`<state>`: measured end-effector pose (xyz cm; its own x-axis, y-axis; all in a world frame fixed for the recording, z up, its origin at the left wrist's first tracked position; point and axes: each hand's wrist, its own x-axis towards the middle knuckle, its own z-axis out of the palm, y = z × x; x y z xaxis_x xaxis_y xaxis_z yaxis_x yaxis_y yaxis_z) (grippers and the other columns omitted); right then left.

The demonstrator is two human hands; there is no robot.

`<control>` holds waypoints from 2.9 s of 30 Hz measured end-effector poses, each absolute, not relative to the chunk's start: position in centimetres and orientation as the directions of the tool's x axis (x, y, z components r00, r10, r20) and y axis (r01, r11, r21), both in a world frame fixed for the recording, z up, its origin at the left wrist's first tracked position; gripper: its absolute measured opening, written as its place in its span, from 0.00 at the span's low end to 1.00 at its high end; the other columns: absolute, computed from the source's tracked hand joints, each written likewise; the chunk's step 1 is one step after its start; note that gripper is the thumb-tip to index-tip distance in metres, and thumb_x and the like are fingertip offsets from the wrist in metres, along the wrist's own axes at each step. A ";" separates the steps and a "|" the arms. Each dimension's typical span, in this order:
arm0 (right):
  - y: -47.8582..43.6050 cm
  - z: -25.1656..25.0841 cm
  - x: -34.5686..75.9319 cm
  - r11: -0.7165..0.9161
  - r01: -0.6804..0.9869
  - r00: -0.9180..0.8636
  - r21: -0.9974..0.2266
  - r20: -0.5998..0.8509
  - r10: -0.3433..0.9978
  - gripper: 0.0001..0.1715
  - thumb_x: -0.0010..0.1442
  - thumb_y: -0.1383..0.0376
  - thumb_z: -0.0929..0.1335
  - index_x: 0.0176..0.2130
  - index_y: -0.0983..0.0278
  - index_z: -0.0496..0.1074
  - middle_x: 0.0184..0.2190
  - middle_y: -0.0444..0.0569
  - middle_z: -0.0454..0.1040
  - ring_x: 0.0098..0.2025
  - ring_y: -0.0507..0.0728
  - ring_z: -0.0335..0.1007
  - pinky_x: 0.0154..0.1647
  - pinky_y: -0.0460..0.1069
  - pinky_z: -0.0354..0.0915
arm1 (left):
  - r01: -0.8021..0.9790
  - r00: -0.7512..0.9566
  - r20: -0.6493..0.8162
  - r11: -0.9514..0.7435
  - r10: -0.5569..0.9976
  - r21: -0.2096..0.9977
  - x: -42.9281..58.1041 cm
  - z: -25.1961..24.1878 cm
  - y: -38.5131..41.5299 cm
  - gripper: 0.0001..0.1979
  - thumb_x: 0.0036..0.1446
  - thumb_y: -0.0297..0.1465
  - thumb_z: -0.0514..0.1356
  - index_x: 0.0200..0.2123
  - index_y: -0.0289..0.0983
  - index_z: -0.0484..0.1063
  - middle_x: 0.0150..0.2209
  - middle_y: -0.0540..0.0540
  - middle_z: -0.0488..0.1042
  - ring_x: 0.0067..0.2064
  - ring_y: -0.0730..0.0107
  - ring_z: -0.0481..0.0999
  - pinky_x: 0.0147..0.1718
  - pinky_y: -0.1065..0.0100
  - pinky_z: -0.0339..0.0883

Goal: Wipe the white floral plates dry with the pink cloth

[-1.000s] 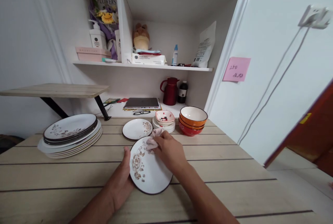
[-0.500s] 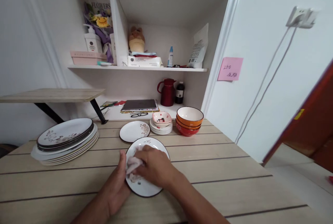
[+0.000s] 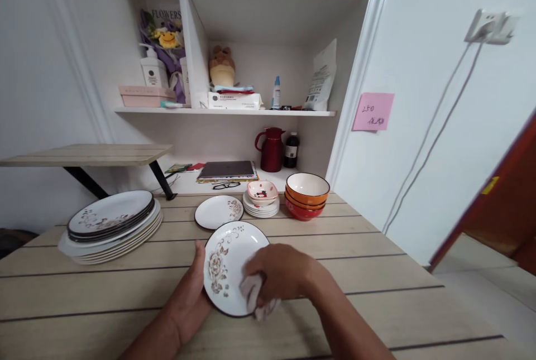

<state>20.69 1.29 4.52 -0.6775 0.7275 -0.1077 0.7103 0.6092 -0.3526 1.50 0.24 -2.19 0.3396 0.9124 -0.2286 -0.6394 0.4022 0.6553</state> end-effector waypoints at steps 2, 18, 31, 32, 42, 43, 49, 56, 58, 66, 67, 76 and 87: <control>0.8 4.2 19.0 0.654 0.625 -0.737 -0.427 -0.047 0.674 0.11 0.46 0.62 0.73 0.34 0.56 0.76 0.33 0.42 0.76 0.34 0.55 0.69 0.31 0.46 0.53 | -0.610 0.349 -0.247 0.419 0.904 0.672 1.4 -2.1 0.2 0.37 0.56 0.55 0.49 0.56 0.33 0.69 0.49 0.34 0.77 0.53 0.52 0.74 0.54 0.54 0.64; 3.1 4.0 21.9 0.456 0.864 -0.473 -0.213 -0.033 0.880 0.10 0.47 0.63 0.71 0.34 0.59 0.76 0.37 0.46 0.77 0.38 0.58 0.70 0.31 0.47 0.52 | -0.634 0.292 -0.245 0.379 0.924 0.674 1.9 -1.4 -0.4 0.32 0.56 0.47 0.58 0.59 0.35 0.65 0.53 0.33 0.74 0.54 0.51 0.74 0.52 0.53 0.65; 2.5 1.8 16.7 0.511 0.726 -0.462 -0.460 0.225 0.858 0.10 0.60 0.60 0.66 0.41 0.58 0.74 0.40 0.47 0.72 0.39 0.55 0.67 0.39 0.48 0.57 | -0.689 0.323 -0.254 0.411 0.912 0.597 1.7 -1.6 0.1 0.28 0.57 0.43 0.58 0.56 0.32 0.67 0.47 0.34 0.78 0.48 0.54 0.78 0.49 0.57 0.68; 3.0 1.7 17.3 0.465 0.757 -0.403 -0.459 0.232 0.885 0.11 0.60 0.60 0.65 0.41 0.58 0.75 0.40 0.48 0.71 0.38 0.55 0.67 0.39 0.48 0.58 | -0.699 0.328 -0.235 0.402 0.915 0.592 1.7 -1.7 0.1 0.28 0.57 0.42 0.59 0.57 0.33 0.66 0.48 0.34 0.78 0.48 0.54 0.77 0.50 0.56 0.68; 4.0 2.6 21.5 0.265 0.307 -0.512 -0.914 0.077 0.856 0.12 0.48 0.67 0.70 0.36 0.61 0.68 0.35 0.44 0.68 0.39 0.56 0.65 0.39 0.50 0.62 | -0.737 0.287 -0.242 0.375 0.927 0.563 1.7 -1.0 -0.4 0.31 0.56 0.39 0.61 0.60 0.33 0.63 0.51 0.33 0.76 0.51 0.50 0.76 0.55 0.51 0.63; 3.9 2.6 21.5 0.202 0.228 -0.516 -0.952 0.058 0.855 0.12 0.48 0.66 0.71 0.36 0.62 0.68 0.34 0.43 0.68 0.37 0.55 0.65 0.37 0.49 0.62 | -0.734 0.299 -0.246 0.387 0.922 0.558 1.6 -0.9 -0.4 0.31 0.56 0.40 0.61 0.60 0.32 0.63 0.51 0.32 0.76 0.51 0.50 0.76 0.56 0.51 0.62; 4.4 1.5 21.7 -0.031 -0.011 -0.461 -0.999 -0.023 0.887 0.19 0.43 0.63 0.75 0.35 0.63 0.67 0.32 0.43 0.70 0.34 0.53 0.66 0.35 0.48 0.61 | -0.747 0.360 -0.212 0.417 0.909 0.517 1.3 -0.9 -0.3 0.34 0.57 0.41 0.59 0.62 0.30 0.60 0.51 0.32 0.75 0.55 0.49 0.73 0.59 0.51 0.58; 4.7 0.7 20.7 -0.096 -0.033 -0.410 -0.995 -0.074 0.909 0.20 0.40 0.64 0.76 0.33 0.63 0.66 0.29 0.43 0.71 0.31 0.53 0.67 0.32 0.47 0.61 | -0.755 0.406 -0.197 0.449 0.892 0.478 1.2 -1.1 0.1 0.33 0.58 0.40 0.59 0.63 0.31 0.59 0.52 0.33 0.75 0.54 0.48 0.73 0.59 0.52 0.59; 4.6 0.7 20.4 -0.095 -0.028 -0.380 -0.995 -0.077 0.922 0.20 0.40 0.64 0.75 0.33 0.63 0.66 0.30 0.43 0.71 0.32 0.53 0.67 0.33 0.48 0.62 | -0.752 0.412 -0.197 0.454 0.890 0.478 1.3 -1.0 0.1 0.33 0.58 0.40 0.58 0.63 0.31 0.59 0.52 0.33 0.75 0.53 0.49 0.74 0.58 0.52 0.59; 4.8 0.4 20.3 -0.098 -0.022 -0.368 -0.995 -0.083 0.926 0.19 0.41 0.64 0.75 0.32 0.63 0.66 0.28 0.42 0.71 0.30 0.52 0.66 0.32 0.47 0.61 | -0.727 0.381 -0.251 0.456 0.890 0.514 1.4 -0.3 -0.3 0.31 0.57 0.38 0.60 0.61 0.30 0.62 0.49 0.33 0.77 0.50 0.49 0.76 0.55 0.51 0.63; 4.7 0.4 20.4 -0.095 -0.019 -0.373 -0.995 -0.081 0.924 0.19 0.41 0.64 0.75 0.32 0.63 0.66 0.28 0.42 0.71 0.30 0.52 0.66 0.32 0.47 0.61 | -0.722 0.374 -0.261 0.456 0.890 0.520 1.4 -0.3 -0.4 0.31 0.57 0.38 0.60 0.60 0.30 0.63 0.49 0.33 0.77 0.50 0.49 0.77 0.55 0.51 0.63; 4.5 0.9 20.4 -0.056 0.058 -0.400 -0.997 -0.075 0.914 0.20 0.42 0.63 0.75 0.33 0.63 0.65 0.28 0.42 0.70 0.30 0.52 0.66 0.29 0.47 0.60 | -0.730 0.359 -0.260 0.443 0.896 0.520 1.3 -1.0 0.0 0.32 0.56 0.35 0.61 0.61 0.30 0.61 0.49 0.32 0.77 0.50 0.49 0.76 0.55 0.52 0.64; 4.3 1.3 20.6 -0.033 0.078 -0.436 -0.996 -0.064 0.898 0.18 0.44 0.64 0.74 0.35 0.62 0.65 0.29 0.41 0.71 0.32 0.53 0.67 0.33 0.48 0.62 | -0.715 0.317 -0.290 0.429 0.903 0.552 1.5 -0.9 -0.1 0.29 0.56 0.35 0.61 0.59 0.30 0.64 0.48 0.34 0.78 0.49 0.50 0.77 0.53 0.52 0.65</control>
